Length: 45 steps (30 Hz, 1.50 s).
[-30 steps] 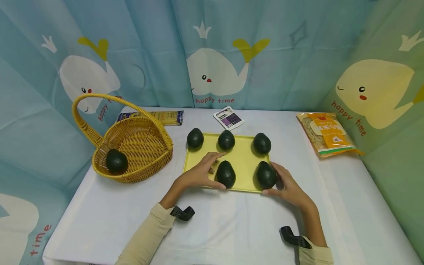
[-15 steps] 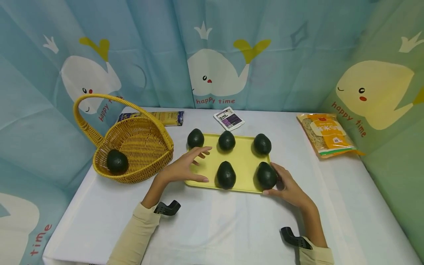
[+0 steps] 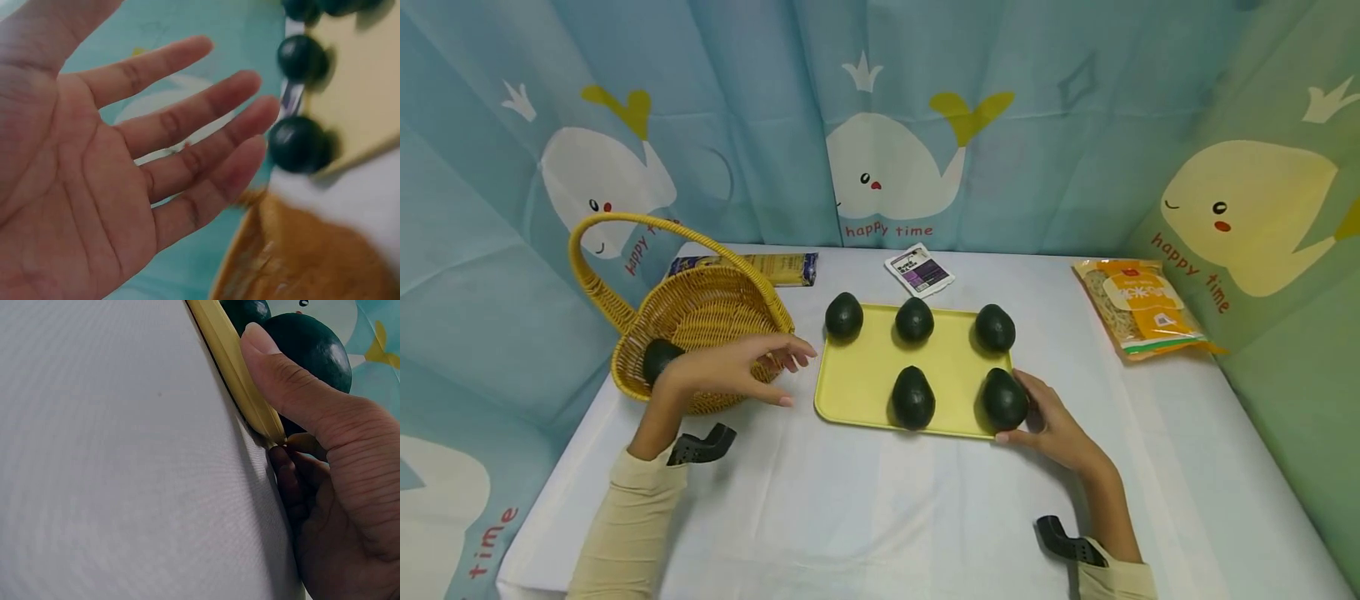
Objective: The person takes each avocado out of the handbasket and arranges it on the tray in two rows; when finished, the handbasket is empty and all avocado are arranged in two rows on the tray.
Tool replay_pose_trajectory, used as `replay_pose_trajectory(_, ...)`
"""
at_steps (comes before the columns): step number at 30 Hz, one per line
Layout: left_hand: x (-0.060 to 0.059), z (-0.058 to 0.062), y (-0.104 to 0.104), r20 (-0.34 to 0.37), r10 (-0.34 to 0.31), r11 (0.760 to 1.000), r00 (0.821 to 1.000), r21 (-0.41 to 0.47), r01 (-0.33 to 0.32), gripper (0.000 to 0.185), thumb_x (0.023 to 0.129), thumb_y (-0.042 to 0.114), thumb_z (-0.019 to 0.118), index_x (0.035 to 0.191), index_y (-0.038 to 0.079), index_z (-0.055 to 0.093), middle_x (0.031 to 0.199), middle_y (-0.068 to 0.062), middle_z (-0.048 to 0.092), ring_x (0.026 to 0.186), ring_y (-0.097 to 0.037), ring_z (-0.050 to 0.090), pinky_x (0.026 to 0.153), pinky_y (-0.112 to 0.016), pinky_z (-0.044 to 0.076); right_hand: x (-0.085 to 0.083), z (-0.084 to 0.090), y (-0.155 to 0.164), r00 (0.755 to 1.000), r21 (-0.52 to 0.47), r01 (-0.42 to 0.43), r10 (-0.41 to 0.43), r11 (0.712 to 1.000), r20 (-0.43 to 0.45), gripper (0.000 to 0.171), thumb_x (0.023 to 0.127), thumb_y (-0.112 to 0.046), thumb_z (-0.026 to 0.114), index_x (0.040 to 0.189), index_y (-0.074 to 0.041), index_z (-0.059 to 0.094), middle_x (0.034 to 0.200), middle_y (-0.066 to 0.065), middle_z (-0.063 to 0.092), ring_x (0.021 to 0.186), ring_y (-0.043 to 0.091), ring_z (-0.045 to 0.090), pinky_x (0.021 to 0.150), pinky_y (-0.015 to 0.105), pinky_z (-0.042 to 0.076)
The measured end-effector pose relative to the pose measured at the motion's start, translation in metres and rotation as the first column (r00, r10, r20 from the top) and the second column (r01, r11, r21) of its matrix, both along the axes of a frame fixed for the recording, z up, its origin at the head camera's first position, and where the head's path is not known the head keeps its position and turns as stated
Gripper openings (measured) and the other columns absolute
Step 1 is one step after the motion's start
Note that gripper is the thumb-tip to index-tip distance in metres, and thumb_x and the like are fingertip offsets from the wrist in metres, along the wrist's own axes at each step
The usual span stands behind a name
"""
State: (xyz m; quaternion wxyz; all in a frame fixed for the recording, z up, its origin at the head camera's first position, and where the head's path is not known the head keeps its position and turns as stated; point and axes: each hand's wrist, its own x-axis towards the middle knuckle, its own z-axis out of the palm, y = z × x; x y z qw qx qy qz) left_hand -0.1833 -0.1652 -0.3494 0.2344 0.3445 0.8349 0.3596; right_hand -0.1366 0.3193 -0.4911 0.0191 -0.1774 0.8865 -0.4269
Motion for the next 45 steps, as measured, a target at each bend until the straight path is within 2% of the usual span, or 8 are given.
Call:
replay_pose_trajectory(5,-0.014,0.016,-0.035,0.018,-0.017,0.999,1.000,-0.036,0.017,0.063,0.086,0.027,0.076,0.139,0.009,0.048,0.130,-0.011,0.058,0.119,-0.032,0.056,0.100,-0.049,0.046,0.001,0.002,0.000,0.999,0.029,0.031,-0.032,0.999,0.036,0.102,0.072,-0.023,0.088,0.152,-0.003,0.028,0.153,0.024,0.032,0.138,0.043,0.030,0.103,0.008,0.020)
replay_pose_trajectory(14,-0.034,0.016,-0.094,0.058,0.118,0.982,0.991,-0.157,-0.108,0.063,0.091,0.025,0.070,0.143,0.004,0.043,0.135,-0.022,0.052,0.124,-0.038,0.053,0.098,-0.046,0.049,0.001,0.001,-0.001,1.000,0.002,0.002,-0.002,1.000,0.001,0.100,0.071,-0.019,0.088,0.150,0.001,0.029,0.152,0.027,0.033,0.138,0.047,0.030,0.100,0.001,0.014)
replay_pose_trajectory(21,-0.039,0.014,-0.123,0.089,0.359,0.902,0.929,-0.289,-0.320,0.069,0.092,0.035,0.066,0.144,0.002,0.035,0.143,-0.031,0.036,0.128,-0.048,0.040,0.098,-0.058,0.042,0.002,0.000,0.000,1.000,0.003,0.002,-0.002,1.000,-0.005,0.100,0.072,-0.019,0.088,0.151,0.000,0.029,0.152,0.025,0.033,0.137,0.046,0.031,0.099,0.001,0.015)
replay_pose_trajectory(25,-0.041,0.011,-0.130,0.096,0.441,0.854,0.892,-0.351,-0.384,0.073,0.091,0.038,0.066,0.143,-0.001,0.033,0.146,-0.037,0.029,0.131,-0.053,0.032,0.102,-0.066,0.035,0.003,0.002,-0.001,1.000,0.019,0.016,-0.016,1.000,0.024,0.101,0.072,-0.021,0.087,0.152,-0.002,0.028,0.153,0.024,0.032,0.139,0.044,0.029,0.109,0.017,0.022)
replay_pose_trajectory(30,-0.043,0.007,-0.132,0.082,0.478,0.820,0.875,-0.399,-0.410,0.076,0.090,0.038,0.068,0.143,-0.004,0.032,0.145,-0.040,0.030,0.129,-0.055,0.036,0.101,-0.066,0.038,0.003,0.002,-0.001,0.999,0.035,0.030,-0.031,0.999,0.038,0.102,0.073,-0.022,0.087,0.153,-0.004,0.027,0.154,0.023,0.031,0.139,0.043,0.029,0.110,0.037,0.026)
replay_pose_trajectory(35,-0.043,0.001,-0.136,0.119,0.490,0.820,0.864,-0.400,-0.410,0.078,0.091,0.036,0.068,0.144,-0.005,0.029,0.147,-0.041,0.026,0.131,-0.056,0.033,0.104,-0.066,0.035,0.002,0.002,-0.001,0.999,0.037,0.036,-0.037,0.999,0.033,0.101,0.072,-0.022,0.087,0.153,-0.005,0.028,0.153,0.022,0.032,0.137,0.041,0.031,0.106,0.019,0.024)
replay_pose_trajectory(41,-0.043,-0.002,-0.139,0.147,0.504,0.826,0.851,-0.369,-0.426,0.072,0.094,0.027,0.065,0.145,-0.007,0.028,0.145,-0.042,0.028,0.128,-0.055,0.038,0.102,-0.065,0.037,0.001,0.003,-0.002,0.998,0.018,0.031,-0.032,0.999,0.056,0.103,0.072,-0.021,0.087,0.153,-0.005,0.026,0.153,0.023,0.032,0.138,0.043,0.029,0.106,0.060,0.026)
replay_pose_trajectory(45,-0.042,-0.006,-0.140,0.135,0.507,0.829,0.851,-0.345,-0.440,0.067,0.094,0.023,0.064,0.143,-0.008,0.030,0.144,-0.041,0.031,0.128,-0.054,0.039,0.102,-0.063,0.039,0.001,0.003,-0.002,0.998,0.015,0.031,-0.032,0.999,0.060,0.103,0.072,-0.020,0.088,0.153,-0.004,0.026,0.153,0.024,0.031,0.138,0.044,0.028,0.105,0.065,0.024)
